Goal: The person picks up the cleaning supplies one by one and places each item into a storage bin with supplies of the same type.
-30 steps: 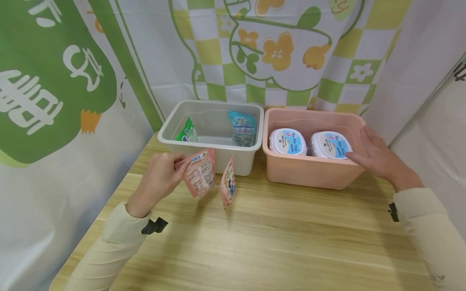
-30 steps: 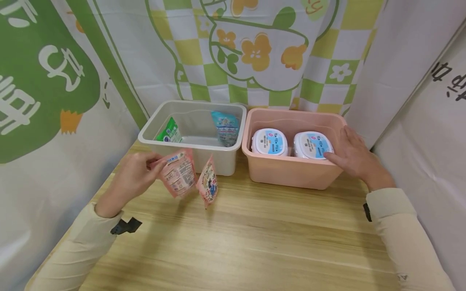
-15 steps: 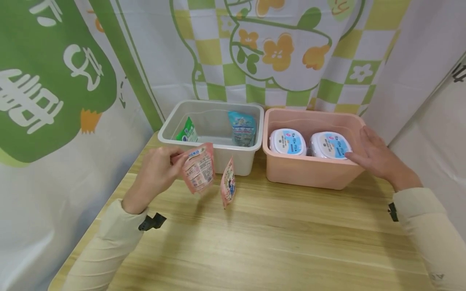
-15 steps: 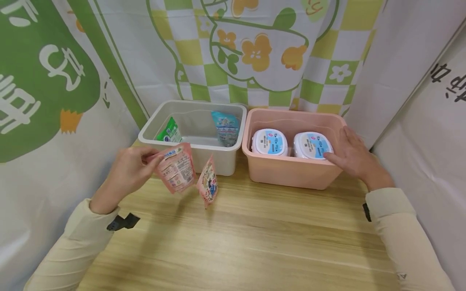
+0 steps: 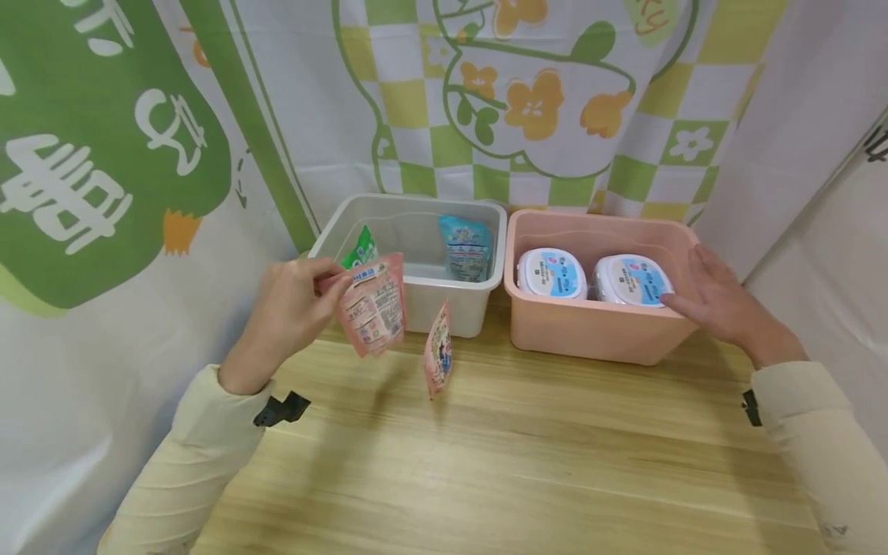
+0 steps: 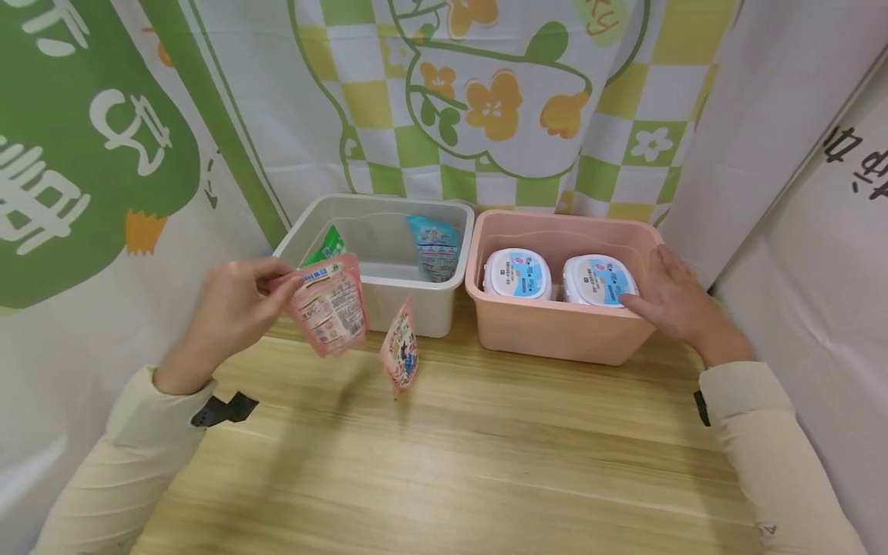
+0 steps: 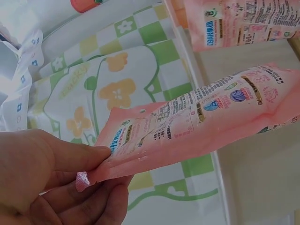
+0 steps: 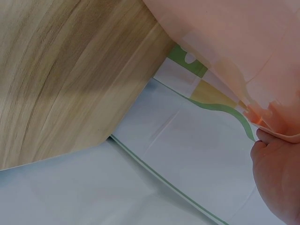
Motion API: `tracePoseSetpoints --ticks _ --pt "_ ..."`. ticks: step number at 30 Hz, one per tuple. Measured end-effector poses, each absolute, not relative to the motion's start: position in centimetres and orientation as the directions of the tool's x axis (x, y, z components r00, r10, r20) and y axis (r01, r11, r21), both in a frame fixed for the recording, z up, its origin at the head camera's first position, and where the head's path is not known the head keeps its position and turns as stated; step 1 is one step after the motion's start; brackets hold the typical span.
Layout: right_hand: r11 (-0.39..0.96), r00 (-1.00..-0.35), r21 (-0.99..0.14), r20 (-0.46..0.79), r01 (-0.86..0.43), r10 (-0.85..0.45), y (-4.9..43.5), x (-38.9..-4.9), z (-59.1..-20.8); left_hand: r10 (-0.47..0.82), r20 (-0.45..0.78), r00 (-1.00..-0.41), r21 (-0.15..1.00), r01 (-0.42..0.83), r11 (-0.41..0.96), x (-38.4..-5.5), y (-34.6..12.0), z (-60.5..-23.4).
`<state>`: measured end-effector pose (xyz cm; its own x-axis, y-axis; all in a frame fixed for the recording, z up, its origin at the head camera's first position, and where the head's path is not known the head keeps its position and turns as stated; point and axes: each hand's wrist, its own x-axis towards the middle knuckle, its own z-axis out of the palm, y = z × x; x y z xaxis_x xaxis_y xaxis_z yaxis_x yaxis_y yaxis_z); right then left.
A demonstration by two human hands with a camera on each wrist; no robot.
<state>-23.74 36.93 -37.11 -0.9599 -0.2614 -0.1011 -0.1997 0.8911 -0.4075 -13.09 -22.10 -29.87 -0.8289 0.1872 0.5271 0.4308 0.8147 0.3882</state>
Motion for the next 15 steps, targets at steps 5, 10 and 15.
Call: tracePoseSetpoints --ticks 5,10,15 --pt "0.891 -0.959 -0.408 -0.103 -0.2 -0.263 37.0 -23.8 -37.3 0.182 0.549 -0.816 0.374 0.435 0.819 -13.2 -22.2 -28.9" --pt "0.892 -0.959 -0.405 -0.103 -0.201 -0.263 37.0 -23.8 -37.3 0.185 0.558 -0.809 0.353 0.432 0.83 -13.2 -22.3 -27.7" --pt "0.892 -0.958 -0.4 -0.099 -0.209 -0.269 37.0 -23.7 -37.1 0.191 0.576 -0.795 0.321 0.435 0.841 -13.2 -22.3 -26.3"
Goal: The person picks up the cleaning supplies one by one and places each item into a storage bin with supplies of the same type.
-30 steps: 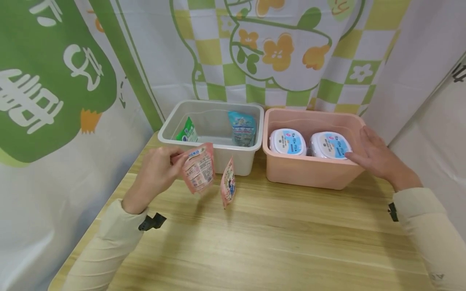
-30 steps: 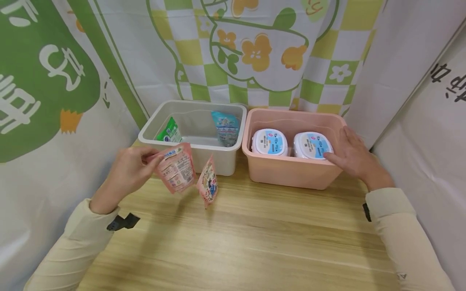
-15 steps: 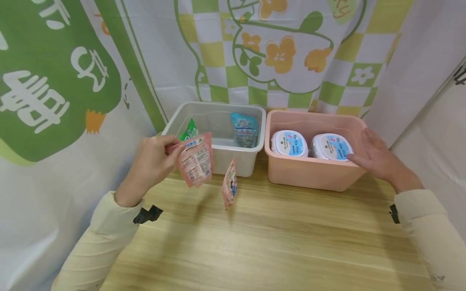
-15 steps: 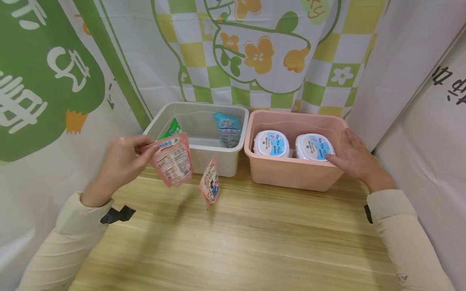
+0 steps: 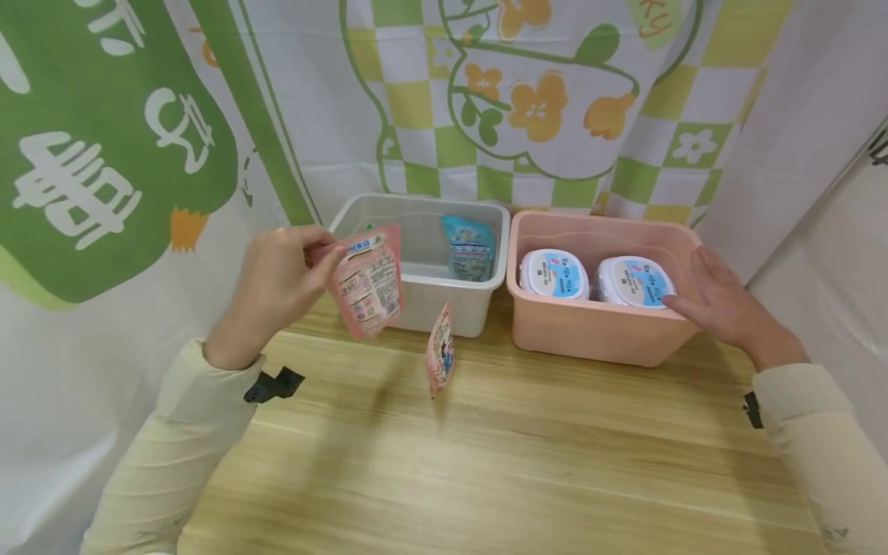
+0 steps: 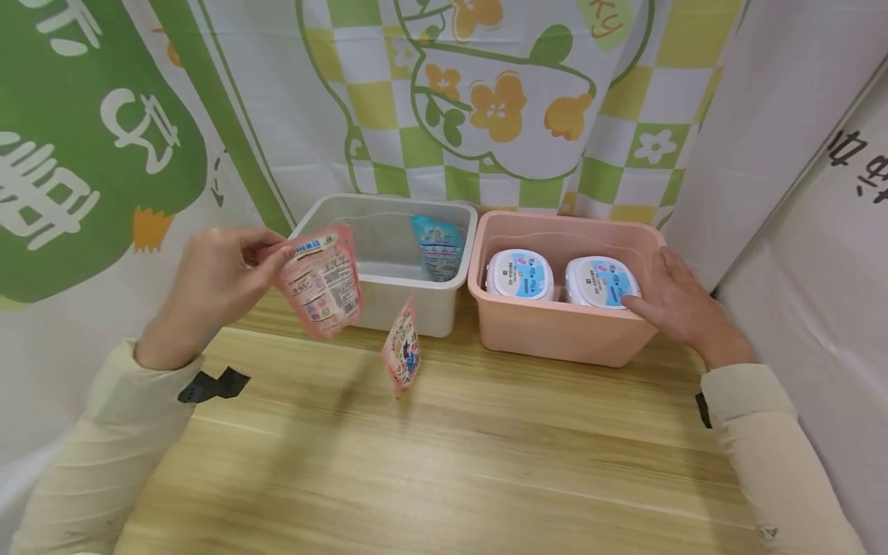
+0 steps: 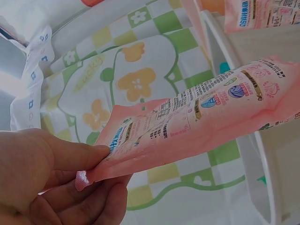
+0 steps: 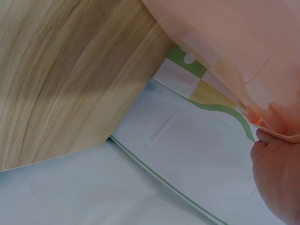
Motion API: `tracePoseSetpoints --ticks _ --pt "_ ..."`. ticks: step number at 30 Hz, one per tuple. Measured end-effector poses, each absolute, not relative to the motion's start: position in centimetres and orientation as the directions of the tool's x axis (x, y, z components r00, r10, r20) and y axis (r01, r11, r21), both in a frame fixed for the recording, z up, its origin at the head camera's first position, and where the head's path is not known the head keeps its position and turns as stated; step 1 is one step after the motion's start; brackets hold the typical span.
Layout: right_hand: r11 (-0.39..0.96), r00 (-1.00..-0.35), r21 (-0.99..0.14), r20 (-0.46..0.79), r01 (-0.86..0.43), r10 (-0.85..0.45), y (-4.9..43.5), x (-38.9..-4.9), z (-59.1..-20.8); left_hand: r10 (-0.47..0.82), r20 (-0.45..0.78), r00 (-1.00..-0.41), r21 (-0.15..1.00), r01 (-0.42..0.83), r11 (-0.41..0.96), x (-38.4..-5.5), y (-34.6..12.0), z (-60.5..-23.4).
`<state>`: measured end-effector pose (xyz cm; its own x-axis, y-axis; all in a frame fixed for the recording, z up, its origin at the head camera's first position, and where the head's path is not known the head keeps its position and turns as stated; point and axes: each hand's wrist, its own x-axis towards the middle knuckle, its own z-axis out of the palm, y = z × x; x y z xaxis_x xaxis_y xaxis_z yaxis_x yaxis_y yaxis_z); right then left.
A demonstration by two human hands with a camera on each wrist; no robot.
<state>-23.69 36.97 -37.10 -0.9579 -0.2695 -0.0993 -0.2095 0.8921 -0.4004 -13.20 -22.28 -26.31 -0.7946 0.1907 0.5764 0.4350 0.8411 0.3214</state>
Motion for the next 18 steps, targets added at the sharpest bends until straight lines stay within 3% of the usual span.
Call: tracePoseSetpoints --ticks 18 --pt "0.894 -0.958 -0.395 -0.099 -0.211 -0.27 36.9 -23.6 -37.1 0.16 0.587 -0.793 0.314 0.406 0.858 -15.0 -22.2 -23.0"
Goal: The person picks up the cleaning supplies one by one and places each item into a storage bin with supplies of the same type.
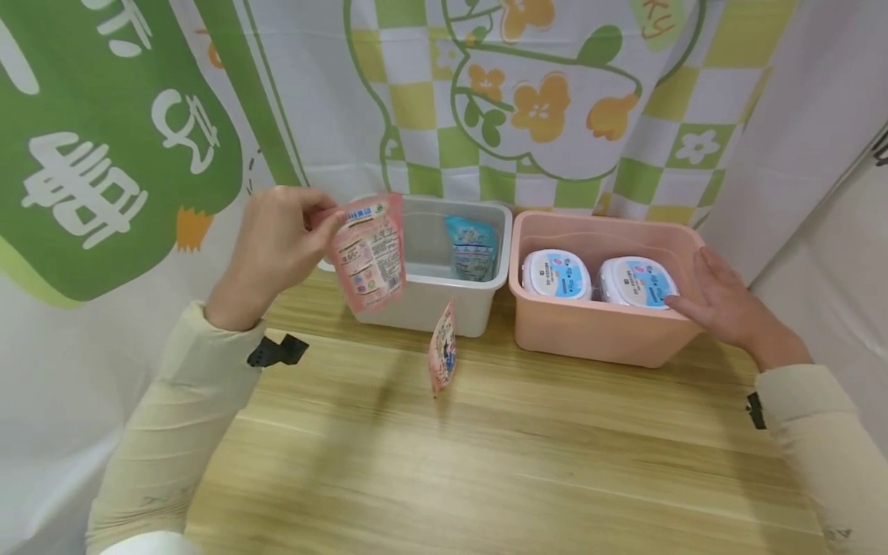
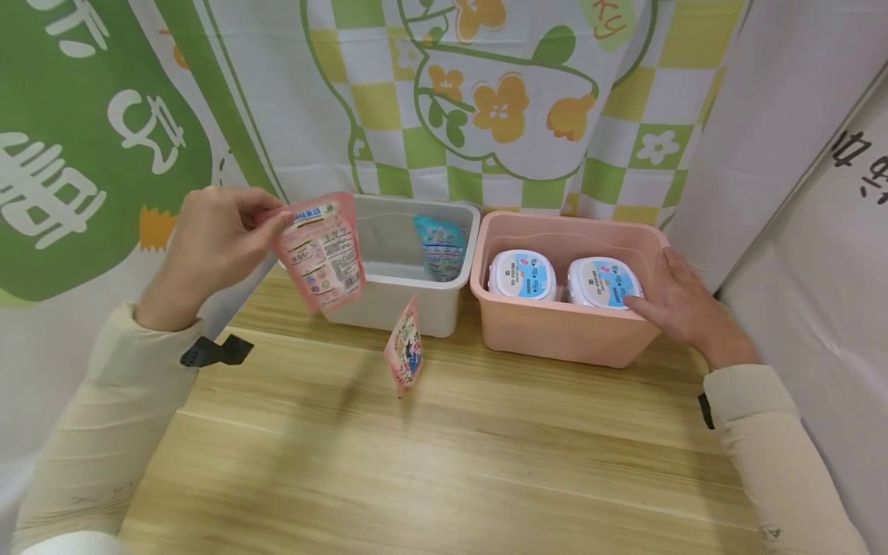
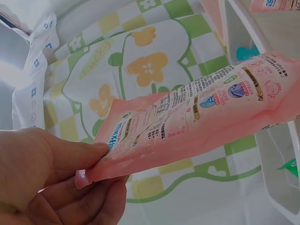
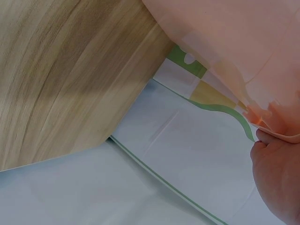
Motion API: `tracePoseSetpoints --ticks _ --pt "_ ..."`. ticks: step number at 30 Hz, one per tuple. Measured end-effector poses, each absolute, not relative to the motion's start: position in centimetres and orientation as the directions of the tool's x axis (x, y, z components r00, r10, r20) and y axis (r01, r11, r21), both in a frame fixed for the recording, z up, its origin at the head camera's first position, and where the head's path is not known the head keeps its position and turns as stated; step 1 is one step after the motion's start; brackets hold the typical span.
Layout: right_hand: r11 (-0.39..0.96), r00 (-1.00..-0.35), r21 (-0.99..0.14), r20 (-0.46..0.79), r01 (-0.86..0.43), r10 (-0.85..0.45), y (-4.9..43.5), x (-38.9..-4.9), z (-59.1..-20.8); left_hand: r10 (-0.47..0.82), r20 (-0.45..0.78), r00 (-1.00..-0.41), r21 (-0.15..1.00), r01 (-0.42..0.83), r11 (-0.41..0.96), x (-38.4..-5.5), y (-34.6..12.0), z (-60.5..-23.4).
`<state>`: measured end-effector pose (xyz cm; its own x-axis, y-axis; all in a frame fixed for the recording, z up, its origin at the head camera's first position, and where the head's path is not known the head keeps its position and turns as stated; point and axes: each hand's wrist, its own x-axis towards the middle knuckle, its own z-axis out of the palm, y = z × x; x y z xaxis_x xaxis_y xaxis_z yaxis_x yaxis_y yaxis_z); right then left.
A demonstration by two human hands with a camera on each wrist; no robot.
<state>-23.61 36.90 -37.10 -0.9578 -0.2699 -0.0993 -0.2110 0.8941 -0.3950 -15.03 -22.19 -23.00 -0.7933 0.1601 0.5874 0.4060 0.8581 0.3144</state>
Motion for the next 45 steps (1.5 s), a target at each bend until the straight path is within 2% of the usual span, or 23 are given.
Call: tracePoseSetpoints --ticks 14,20,33,45 --pt "0.888 -0.96 -0.413 -0.097 -0.202 -0.263 37.3 -23.6 -37.5 0.131 0.599 -0.79 0.301 0.374 0.877 -18.1 -21.2 -20.1" --pt "0.886 -0.961 -0.42 -0.098 -0.195 -0.258 37.3 -23.7 -37.6 0.105 0.565 -0.819 0.337 0.344 0.876 -19.4 -20.4 -19.8" --pt "0.885 -0.958 -0.414 -0.088 -0.213 -0.272 37.3 -23.8 -37.5 0.059 0.491 -0.869 0.414 0.293 0.862 -22.1 -19.6 -21.1" --pt "0.877 -0.957 -0.423 -0.069 -0.227 -0.281 37.2 -23.8 -37.3 0.032 0.539 -0.842 0.431 0.308 0.848 -24.1 -19.5 -23.7"
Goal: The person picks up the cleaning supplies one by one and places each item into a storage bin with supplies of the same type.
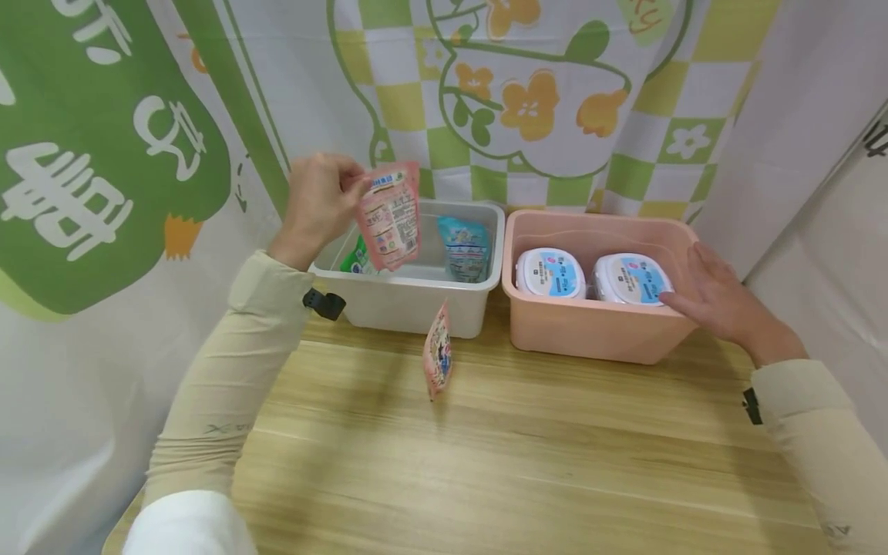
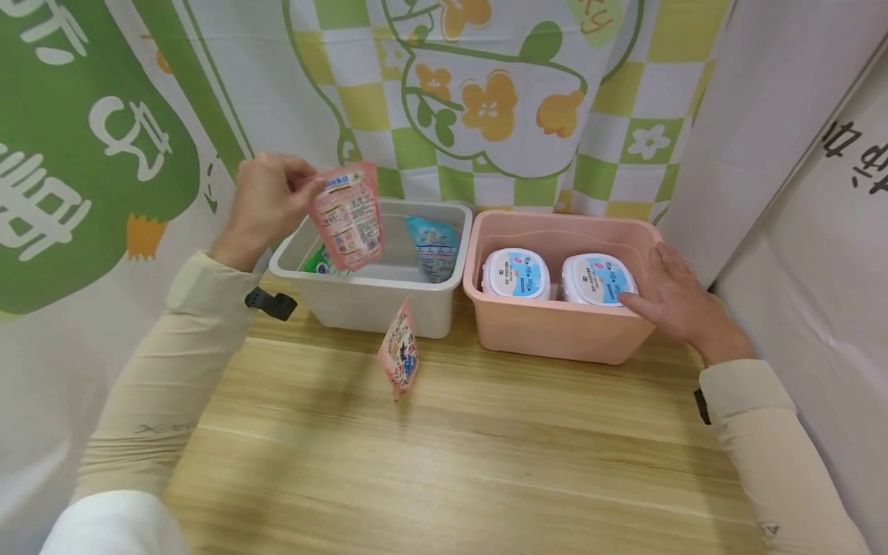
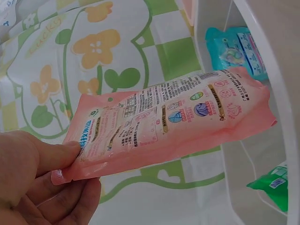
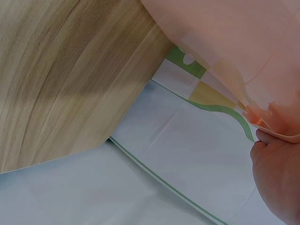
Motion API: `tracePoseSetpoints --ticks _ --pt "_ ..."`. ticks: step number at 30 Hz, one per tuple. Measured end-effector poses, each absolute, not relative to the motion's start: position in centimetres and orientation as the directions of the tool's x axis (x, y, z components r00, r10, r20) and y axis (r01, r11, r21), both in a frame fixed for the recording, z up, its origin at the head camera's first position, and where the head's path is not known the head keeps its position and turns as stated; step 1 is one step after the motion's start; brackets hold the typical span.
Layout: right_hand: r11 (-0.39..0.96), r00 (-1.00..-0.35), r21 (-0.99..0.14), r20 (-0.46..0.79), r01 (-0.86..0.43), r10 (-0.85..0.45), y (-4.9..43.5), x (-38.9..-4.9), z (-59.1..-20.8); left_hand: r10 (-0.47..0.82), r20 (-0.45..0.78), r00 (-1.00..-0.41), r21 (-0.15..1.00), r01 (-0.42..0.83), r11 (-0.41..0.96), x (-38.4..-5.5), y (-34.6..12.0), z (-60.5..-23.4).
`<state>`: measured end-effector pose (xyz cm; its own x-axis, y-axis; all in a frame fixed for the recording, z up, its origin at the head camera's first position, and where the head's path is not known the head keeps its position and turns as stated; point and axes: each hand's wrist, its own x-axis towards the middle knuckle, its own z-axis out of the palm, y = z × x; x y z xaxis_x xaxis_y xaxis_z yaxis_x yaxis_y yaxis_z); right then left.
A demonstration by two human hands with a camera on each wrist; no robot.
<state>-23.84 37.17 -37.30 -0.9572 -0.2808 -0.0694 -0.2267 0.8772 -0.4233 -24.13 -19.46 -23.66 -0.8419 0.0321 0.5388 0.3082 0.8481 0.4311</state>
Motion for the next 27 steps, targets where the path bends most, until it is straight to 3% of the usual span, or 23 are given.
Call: tracePoseSetpoints --ticks 27 --pt "0.876 -0.959 -0.426 -0.063 -0.225 -0.277 37.4 -24.0 -37.5 0.025 0.525 -0.851 0.466 0.312 0.828 -26.2 -20.1 -28.3"
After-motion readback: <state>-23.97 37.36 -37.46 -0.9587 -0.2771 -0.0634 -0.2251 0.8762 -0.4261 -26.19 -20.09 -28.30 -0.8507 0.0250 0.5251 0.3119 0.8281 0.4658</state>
